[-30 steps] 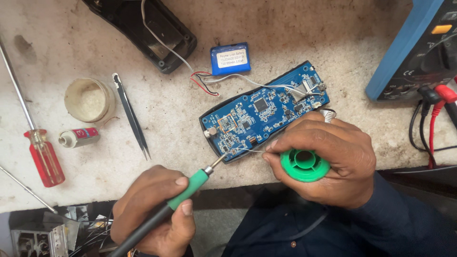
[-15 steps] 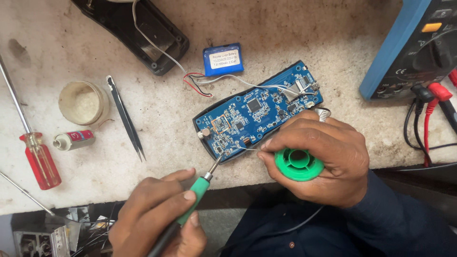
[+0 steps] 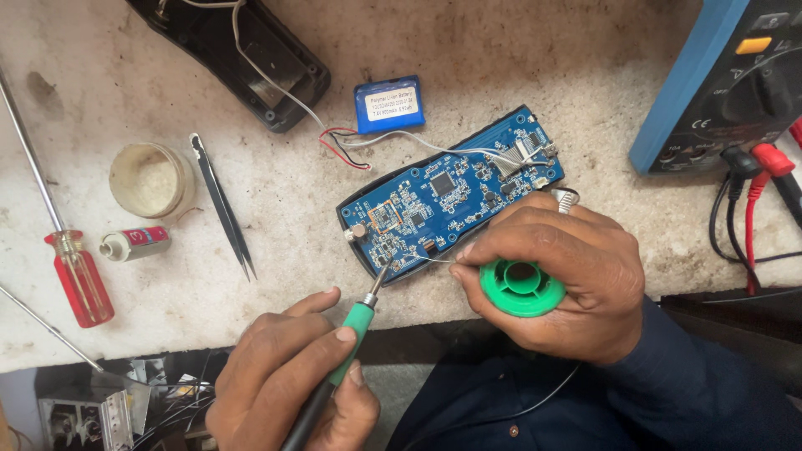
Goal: The person uses a soldering iron and solder wire to attach components to a blue circuit board. They repeatedly heat solder pads and feed solder to form joints, working across multiple points on the board.
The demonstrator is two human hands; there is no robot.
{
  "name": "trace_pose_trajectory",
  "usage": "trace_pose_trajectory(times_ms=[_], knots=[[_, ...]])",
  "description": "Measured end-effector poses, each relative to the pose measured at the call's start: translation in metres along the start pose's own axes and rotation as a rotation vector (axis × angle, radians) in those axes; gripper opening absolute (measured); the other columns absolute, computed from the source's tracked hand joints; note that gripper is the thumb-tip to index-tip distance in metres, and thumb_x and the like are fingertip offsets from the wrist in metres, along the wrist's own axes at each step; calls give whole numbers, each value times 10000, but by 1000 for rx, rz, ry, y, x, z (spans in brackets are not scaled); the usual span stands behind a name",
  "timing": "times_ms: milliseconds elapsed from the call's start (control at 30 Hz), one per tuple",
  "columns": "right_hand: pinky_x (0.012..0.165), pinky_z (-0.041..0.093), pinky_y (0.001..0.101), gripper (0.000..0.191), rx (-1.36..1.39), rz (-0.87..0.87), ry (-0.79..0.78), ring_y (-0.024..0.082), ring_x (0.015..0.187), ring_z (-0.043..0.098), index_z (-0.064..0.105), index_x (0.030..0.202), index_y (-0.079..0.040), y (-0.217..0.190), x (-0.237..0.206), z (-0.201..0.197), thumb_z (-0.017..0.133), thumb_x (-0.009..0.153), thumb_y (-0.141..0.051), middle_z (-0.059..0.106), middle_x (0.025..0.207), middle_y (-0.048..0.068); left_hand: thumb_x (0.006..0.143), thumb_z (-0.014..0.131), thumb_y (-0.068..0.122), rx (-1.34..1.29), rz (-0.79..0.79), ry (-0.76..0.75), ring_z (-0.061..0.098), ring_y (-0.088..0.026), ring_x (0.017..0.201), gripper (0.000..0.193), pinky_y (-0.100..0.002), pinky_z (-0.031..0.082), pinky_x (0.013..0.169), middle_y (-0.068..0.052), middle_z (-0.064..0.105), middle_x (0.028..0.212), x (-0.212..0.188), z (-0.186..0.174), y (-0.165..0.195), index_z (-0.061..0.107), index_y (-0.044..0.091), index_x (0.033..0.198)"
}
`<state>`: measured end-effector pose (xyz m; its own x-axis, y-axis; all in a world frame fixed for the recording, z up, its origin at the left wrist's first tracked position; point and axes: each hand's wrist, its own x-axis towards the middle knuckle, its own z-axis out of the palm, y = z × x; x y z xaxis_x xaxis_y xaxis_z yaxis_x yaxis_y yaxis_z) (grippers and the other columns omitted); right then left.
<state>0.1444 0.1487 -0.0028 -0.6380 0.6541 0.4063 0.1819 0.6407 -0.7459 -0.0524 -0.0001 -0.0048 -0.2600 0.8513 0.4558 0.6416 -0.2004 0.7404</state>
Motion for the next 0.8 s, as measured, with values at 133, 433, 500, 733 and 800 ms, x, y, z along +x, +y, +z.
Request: trace_pose_trajectory(times_ms=[133,433,500,733,800], knots=[[687,549,254,260,-3,4,0,149,799,743,684,971,-92,0,-1,0,867,792,-46,735,859,34,822,730,64,2,-8,-4,756,-288,865,193,-445,642,895,-128,659,872,1,1,3,666,-2,992],[700,548,264,256,-8,2,1,160,801,740,681,960,-89,0,1,-1,862,788,-33,731,853,35,806,744,76,40,-49,21,776,-288,879,203,-349,612,755,-129,698,867,5,1,10,664,15,982],[711,553,267,253,2,0,2,158,806,741,681,964,-89,0,1,0,859,794,-32,730,859,35,798,750,74,51,-57,23,778,-279,877,214,-341,608,748,-138,706,887,3,1,10,668,15,987],[696,548,263,248,-13,7,-1,158,798,742,684,952,-90,0,0,-1,860,787,-31,731,850,36,868,704,64,-145,-95,78,757,-247,874,221,-403,621,846,-148,689,938,-9,-1,4,625,16,1069],[689,543,262,247,-7,1,4,159,794,737,684,952,-89,0,0,0,861,789,-33,727,847,37,934,669,65,-252,-130,95,744,-227,894,217,-440,629,932,-143,677,976,-12,-7,1,597,19,1134]])
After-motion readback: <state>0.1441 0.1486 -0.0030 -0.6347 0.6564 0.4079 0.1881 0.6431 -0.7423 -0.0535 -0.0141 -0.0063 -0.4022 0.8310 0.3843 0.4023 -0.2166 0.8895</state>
